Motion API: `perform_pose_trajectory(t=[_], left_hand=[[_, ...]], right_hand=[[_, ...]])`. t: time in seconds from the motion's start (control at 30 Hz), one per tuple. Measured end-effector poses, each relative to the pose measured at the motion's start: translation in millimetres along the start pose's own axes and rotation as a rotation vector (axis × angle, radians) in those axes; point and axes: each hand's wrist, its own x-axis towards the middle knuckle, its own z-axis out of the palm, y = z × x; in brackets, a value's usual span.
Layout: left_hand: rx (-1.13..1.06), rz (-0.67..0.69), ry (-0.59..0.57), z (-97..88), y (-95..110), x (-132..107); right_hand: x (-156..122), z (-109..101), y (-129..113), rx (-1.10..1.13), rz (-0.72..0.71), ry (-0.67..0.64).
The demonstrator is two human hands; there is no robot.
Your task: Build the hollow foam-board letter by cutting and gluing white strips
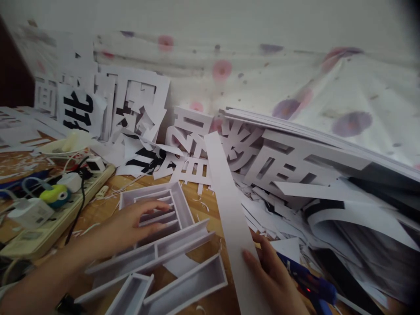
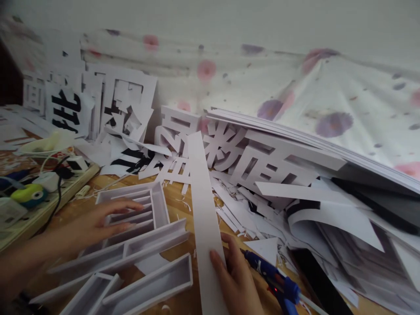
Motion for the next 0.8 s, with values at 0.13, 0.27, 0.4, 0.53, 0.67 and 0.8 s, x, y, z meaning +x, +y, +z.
perform_pose_trajectory(t=[0.13, 0.27, 0.4, 0.53, 0.67, 0.8], left_hand=[[0.171, 0.149, -0.130, 14.5, 8.5, 4.8], [0.316, 0.235, -0.195, 26.7, 19.8, 9.8], [0.433, 0.179, -0.178, 34.5, 25.1, 12.4], [0.474, 0.147, -0.239, 42.5, 26.2, 9.6], [0.432, 0.199, -0.227, 41.0, 24.0, 4.1], [0.469, 0.271, -0.236, 18.6, 27.3, 6.0]], right_hand=[[-3.3, -3.3, 5.8, -0.075, -0.054, -0.004], [-5.9, -5.3, 11.6, -0.045, -0.039, 0.027], [-8.0, -10.1, 24.3, 0.088, 0.062, 0.007], [-12.2, -10.7, 27.7, 0.207, 0.161, 0.057], [-16.1, -9.1, 8.0, 0.411, 0.229, 0.035], [-16.0, -11.6, -3.2, 0.437, 0.181, -0.024]])
